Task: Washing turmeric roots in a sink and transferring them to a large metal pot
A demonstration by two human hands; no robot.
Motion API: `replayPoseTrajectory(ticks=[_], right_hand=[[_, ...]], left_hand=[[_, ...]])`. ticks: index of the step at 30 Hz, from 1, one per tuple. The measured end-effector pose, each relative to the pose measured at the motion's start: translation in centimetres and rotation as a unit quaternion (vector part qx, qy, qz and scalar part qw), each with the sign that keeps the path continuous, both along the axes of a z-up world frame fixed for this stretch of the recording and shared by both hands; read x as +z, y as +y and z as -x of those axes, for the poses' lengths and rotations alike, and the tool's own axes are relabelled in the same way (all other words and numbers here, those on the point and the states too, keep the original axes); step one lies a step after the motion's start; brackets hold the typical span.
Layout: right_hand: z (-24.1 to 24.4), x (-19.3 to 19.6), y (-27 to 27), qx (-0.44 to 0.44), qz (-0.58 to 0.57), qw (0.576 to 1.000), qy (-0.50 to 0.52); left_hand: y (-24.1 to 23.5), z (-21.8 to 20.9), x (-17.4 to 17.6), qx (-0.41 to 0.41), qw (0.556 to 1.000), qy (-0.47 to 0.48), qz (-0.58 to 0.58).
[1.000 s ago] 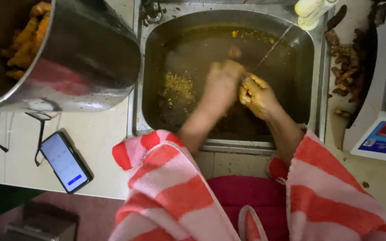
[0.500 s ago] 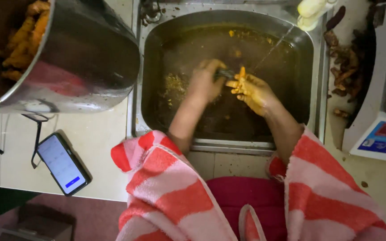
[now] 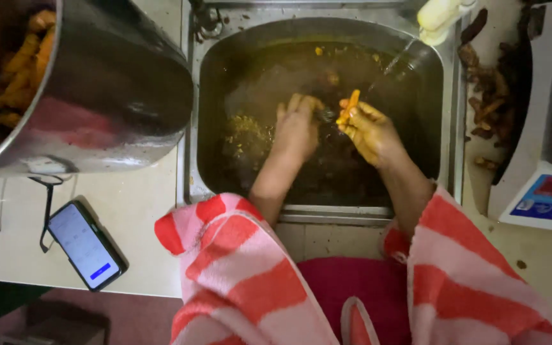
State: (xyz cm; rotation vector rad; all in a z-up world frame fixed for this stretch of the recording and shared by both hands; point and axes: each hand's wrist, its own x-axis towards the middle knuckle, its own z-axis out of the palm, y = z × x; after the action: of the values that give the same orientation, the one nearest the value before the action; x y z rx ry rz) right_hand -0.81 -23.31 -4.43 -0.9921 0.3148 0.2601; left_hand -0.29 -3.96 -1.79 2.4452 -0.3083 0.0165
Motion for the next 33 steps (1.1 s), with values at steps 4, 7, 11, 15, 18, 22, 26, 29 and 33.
replayPoseTrajectory(ticks=[4,7,11,15,18,22,26,29,33], right_hand=[[0.4,-3.6,0.6,0.002,0.002,1.0,-0.021],[0.4,-1.9,0.5,0.023,0.001,0.999,-0.033],[1.0,-2.3,-0.6,0.031,0.002,0.999,-0.04],[0.3,-4.6,-0.2,0.056,0.074,0.991,-0.099],[-0.9,-8.8,-0.7,0.086,0.41,0.886,-0.199],[0.0,-7.5,-1.0,0.135,0.578,0.793,-0.136],[1.4,-2.0,0.3,0.047,0.541,0.816,-0.199],[4.1,3.4,0.4,-0.006,0.541,0.773,-0.33],[6.5,10.6,0.2,-0.011,0.534,0.743,-0.405]], left_hand=[[-1.7,1.9,1.3,-0.024,0.998,0.001,0.049],[-1.0,0.6,-1.8,-0.036,0.999,-0.016,-0.011],[2.5,-0.3,-3.4,-0.008,0.979,-0.008,-0.205],[2.1,-0.2,-4.0,-0.02,0.985,0.012,-0.168],[1.8,0.3,-5.8,0.008,0.979,0.131,-0.155],[1.4,2.3,-1.5,0.006,0.964,0.207,-0.165],[-0.6,4.0,5.8,0.016,0.981,0.167,-0.094],[-1.8,4.8,9.0,0.012,0.991,0.112,-0.067],[-2.5,5.7,11.3,0.056,0.997,0.048,-0.028]])
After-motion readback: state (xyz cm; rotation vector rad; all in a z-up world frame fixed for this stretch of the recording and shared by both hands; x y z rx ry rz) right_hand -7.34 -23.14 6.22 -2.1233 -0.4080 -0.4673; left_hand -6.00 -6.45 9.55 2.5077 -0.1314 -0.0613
